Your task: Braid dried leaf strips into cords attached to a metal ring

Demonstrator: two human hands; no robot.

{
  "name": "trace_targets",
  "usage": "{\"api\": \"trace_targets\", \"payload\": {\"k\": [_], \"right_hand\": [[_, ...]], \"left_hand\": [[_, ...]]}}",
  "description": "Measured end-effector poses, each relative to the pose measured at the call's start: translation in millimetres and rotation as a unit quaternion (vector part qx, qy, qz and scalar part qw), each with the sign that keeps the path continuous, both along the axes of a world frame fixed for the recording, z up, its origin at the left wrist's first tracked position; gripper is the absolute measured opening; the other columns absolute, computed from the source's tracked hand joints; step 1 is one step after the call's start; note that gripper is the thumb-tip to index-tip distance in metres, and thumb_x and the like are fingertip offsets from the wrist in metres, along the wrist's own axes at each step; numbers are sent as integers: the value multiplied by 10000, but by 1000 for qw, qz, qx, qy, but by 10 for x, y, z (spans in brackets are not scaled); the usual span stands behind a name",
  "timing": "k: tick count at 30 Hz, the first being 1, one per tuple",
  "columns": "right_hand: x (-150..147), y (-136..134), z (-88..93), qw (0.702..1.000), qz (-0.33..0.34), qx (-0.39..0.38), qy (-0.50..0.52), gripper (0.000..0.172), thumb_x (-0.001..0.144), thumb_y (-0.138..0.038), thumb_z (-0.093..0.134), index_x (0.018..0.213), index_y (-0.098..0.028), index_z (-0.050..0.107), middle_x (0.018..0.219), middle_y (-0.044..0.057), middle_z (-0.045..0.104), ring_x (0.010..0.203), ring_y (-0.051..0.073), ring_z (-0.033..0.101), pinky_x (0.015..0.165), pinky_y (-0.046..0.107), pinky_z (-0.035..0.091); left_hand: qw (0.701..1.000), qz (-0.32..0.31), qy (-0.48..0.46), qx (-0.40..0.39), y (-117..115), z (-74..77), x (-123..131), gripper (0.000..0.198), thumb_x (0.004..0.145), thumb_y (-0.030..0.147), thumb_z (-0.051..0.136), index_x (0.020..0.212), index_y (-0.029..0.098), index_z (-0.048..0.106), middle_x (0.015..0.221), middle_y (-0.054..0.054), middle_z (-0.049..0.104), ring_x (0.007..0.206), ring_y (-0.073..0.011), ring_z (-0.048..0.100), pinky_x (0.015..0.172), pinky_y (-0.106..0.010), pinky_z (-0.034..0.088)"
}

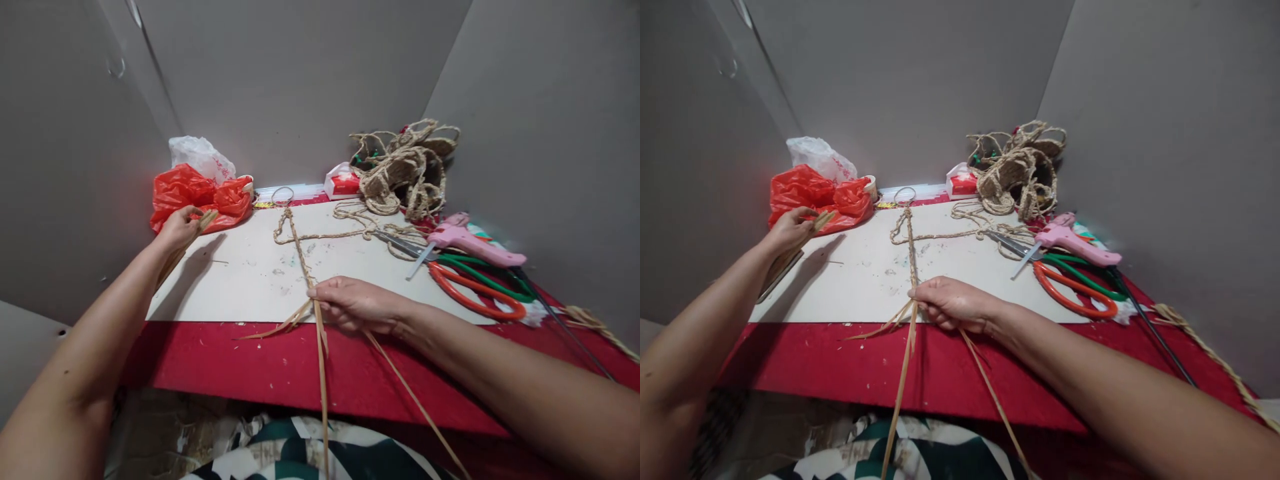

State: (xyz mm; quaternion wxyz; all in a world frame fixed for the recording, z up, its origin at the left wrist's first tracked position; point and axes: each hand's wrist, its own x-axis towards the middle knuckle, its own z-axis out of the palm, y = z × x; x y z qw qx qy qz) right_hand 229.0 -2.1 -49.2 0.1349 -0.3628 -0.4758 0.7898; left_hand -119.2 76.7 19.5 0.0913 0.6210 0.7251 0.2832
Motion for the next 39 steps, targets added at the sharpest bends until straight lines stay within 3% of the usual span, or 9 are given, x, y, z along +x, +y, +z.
{"api": "trace_targets", "payload": {"k": [7, 12, 16, 20, 23, 28, 33, 39], "right_hand": [[-13, -10, -18, 1000, -8, 12, 2, 451, 686, -473, 676, 587, -181, 347, 429, -112, 261, 357, -1, 123, 347, 148, 68], [-17, -16, -24, 1000, -6, 15, 6, 482, 664, -502, 690, 592, -186, 332, 432, -116, 246, 367, 2, 118, 353, 150, 66], [-13, -17, -31, 1000, -3, 14, 6, 473, 671, -499, 687, 593, -181, 345, 434, -110, 267, 366, 2, 136, 350, 148, 78], [-17, -27, -8, 1000, -17, 14, -3, 428, 704, -443, 668, 590, -180, 351, 429, -106, 274, 357, 3, 140, 345, 145, 86], [-23, -37, 15, 1000, -15, 15, -3, 404, 739, -411, 638, 580, -180, 347, 417, -108, 257, 352, 4, 128, 342, 142, 86], [-22, -28, -12, 1000, -14, 22, -3, 375, 749, -387, 625, 592, -177, 357, 430, -111, 247, 359, 4, 115, 344, 137, 73], [-34, -27, -34, 999, -20, 38, -1, 343, 760, -377, 599, 601, -175, 373, 428, -107, 263, 354, 8, 127, 342, 140, 89], [-75, -70, 18, 998, -17, 67, -6, 342, 781, -391, 561, 591, -176, 376, 410, -114, 234, 352, 13, 116, 344, 147, 78]], "left_hand": [[996, -5, -82, -14, -187, -179, -71, 203, 620, 338, 668, 633, 157, 577, 550, 35, 541, 515, -92, 440, 544, -232, 340], [982, 2, -182, 44, -164, -127, -191, 223, 599, 358, 669, 687, 163, 606, 564, 46, 551, 515, -84, 433, 521, -215, 322], [966, -3, -258, -16, -196, -69, -216, 243, 464, 252, 739, 616, 154, 576, 518, 40, 538, 458, -72, 421, 457, -197, 286], [950, -5, -310, -31, -264, -51, -133, 302, 437, 231, 734, 648, 168, 527, 511, 57, 513, 440, -64, 432, 445, -180, 297], [951, 2, -309, -10, -299, -53, -53, 342, 428, 203, 730, 708, 169, 536, 537, 58, 538, 465, -80, 473, 454, -184, 324], [976, -16, -204, 69, -367, -49, 103, 216, 511, 246, 703, 659, 146, 582, 545, 57, 531, 478, -65, 445, 464, -185, 317], [970, -69, -232, 15, -484, -5, 300, 199, 617, 329, 629, 691, 144, 642, 519, 38, 523, 438, -71, 427, 439, -205, 324], [962, -90, -256, -19, -577, 29, 438, 175, 544, 266, 646, 647, 127, 621, 527, 16, 547, 472, -95, 487, 480, -228, 391]]}}
